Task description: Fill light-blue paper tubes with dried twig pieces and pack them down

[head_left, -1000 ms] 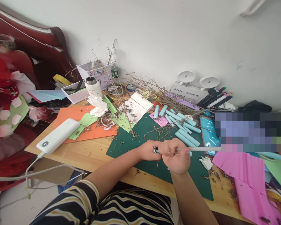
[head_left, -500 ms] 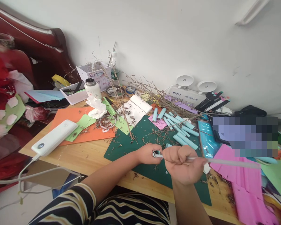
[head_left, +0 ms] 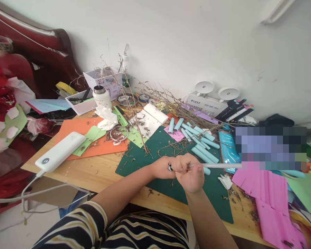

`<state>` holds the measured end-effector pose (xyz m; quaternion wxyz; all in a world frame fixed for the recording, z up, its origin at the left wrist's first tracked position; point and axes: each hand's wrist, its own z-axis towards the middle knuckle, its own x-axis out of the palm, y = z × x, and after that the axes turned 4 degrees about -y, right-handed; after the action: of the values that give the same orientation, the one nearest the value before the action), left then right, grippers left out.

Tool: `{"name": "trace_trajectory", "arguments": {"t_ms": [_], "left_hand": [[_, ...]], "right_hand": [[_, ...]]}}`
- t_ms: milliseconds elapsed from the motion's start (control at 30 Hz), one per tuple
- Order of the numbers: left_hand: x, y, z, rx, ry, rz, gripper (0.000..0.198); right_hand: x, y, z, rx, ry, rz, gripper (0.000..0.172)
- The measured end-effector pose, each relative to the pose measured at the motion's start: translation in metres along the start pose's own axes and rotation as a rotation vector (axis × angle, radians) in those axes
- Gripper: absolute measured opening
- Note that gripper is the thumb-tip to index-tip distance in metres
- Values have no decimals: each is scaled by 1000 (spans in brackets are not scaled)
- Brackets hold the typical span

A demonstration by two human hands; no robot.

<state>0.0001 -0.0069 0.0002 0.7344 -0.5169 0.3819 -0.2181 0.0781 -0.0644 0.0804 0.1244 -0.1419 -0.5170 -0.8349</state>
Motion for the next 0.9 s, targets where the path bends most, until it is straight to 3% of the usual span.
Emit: {"name": "trace_trajectory", "arguments": {"t_ms": [133, 300, 567, 900], "left_hand": [[0, 0, 0, -10, 6, 7, 5], [0, 1, 0, -13, 6, 21, 9], [0, 1, -1, -11, -9, -3, 9], [-1, 0, 0, -14, 11, -19, 8]], "right_hand": [[1, 3, -1, -40, -8, 13, 43], [4, 0, 1, 46, 32, -14, 40], [-3, 31, 5, -63, 33, 19, 45], [-4, 20, 1, -26, -22, 31, 44]]}}
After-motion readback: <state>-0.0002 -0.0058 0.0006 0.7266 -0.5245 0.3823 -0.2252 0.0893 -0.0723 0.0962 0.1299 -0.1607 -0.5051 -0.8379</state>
